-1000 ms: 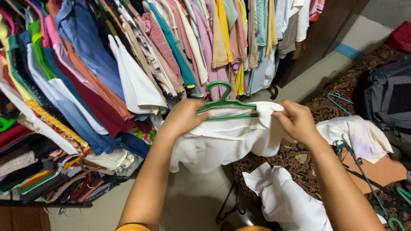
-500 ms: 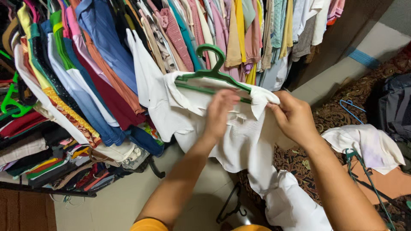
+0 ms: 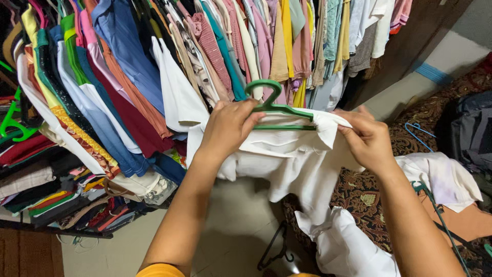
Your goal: The person picks up various garments from a pile on a bed, places them onto hangers, and hangs them on a crowded clothing rack. The person handles shirts and tops one by one, using different colored hangers to organize the items.
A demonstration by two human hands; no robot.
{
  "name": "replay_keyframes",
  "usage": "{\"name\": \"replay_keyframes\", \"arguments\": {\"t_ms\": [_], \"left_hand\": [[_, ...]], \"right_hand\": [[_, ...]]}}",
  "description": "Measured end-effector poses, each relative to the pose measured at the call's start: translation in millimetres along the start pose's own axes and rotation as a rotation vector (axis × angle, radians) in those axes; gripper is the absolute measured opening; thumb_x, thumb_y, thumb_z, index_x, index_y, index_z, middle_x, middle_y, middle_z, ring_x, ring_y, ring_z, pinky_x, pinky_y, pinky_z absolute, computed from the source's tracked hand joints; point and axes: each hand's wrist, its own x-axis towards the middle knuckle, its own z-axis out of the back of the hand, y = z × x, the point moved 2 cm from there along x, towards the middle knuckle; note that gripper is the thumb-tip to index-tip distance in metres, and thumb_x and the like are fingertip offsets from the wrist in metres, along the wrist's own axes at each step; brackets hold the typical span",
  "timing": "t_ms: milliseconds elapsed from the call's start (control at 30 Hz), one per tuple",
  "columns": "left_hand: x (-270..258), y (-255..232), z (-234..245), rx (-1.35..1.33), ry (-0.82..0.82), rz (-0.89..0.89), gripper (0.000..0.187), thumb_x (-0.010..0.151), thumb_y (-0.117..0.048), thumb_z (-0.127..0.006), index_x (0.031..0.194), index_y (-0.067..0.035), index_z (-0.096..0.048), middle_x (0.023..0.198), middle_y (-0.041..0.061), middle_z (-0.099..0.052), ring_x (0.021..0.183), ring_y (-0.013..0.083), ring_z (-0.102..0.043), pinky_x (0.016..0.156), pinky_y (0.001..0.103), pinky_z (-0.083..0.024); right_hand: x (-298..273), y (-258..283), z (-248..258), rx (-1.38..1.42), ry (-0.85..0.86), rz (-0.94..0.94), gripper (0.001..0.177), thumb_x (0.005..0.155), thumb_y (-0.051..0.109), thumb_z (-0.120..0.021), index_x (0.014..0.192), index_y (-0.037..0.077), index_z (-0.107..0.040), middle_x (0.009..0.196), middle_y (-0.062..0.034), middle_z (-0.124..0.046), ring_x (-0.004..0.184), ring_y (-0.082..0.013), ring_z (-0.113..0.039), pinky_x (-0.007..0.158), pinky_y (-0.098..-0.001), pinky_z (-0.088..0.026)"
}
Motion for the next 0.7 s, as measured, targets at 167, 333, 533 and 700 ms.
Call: {"name": "replay_keyframes", "arguments": {"t_ms": [167, 333, 533, 700], "left_hand": [[2, -2, -2, 0.066, -0.012, -0.023, 0.028, 0.102, -0.034, -0.063, 0.114, -0.009, -0.066, 0.098, 0.006, -0.074, 0.088, 0.0261, -0.068, 0.083, 0.043, -0.038], [4, 4, -2, 0.003, -0.068, 0.047, 0.025, 0.103, -0.034, -0.064, 0.114, -0.011, -0.065, 0.092, 0.005, -0.074, 0.080, 0.0214, -0.069, 0.084, 0.041, -0.037], [5, 3, 22, -0.104, 0.004, 0.142, 0.024, 0.102, -0.034, -0.066, 0.113, -0.013, -0.064, 0.074, 0.004, -0.070, 0.067, 0.0214, -0.066, 0.084, 0.039, -0.037], [5, 17, 44, -0.021, 0.011, 0.145, 0.023, 0.100, -0.033, -0.068, 0.112, -0.013, -0.065, 0.068, 0.002, -0.069, 0.063, 0.0233, -0.062, 0.082, 0.040, -0.036]], "right_hand": [[-6, 37, 12, -0.019, -0.106, 0.105, 0.027, 0.099, 0.008, -0.062, 0.123, 0.009, -0.075, 0.129, -0.0106, -0.073, 0.132, -0.0265, -0.066, 0.130, -0.0610, -0.026], [-7, 62, 26, -0.147, -0.017, 0.227, 0.049, 0.080, 0.022, -0.078, 0.124, 0.003, -0.068, 0.135, -0.0236, -0.064, 0.134, -0.0376, -0.053, 0.119, -0.0547, -0.032], [-6, -39, 27, -0.021, 0.040, -0.188, 0.036, 0.091, 0.022, -0.075, 0.118, -0.002, -0.072, 0.107, -0.0148, -0.074, 0.100, -0.0248, -0.065, 0.091, -0.0389, -0.052], [-31, -118, 61, 0.221, -0.088, -0.502, 0.030, 0.106, 0.023, -0.068, 0.117, -0.004, -0.074, 0.095, -0.0106, -0.071, 0.081, -0.0172, -0.062, 0.073, -0.0330, -0.051]]}}
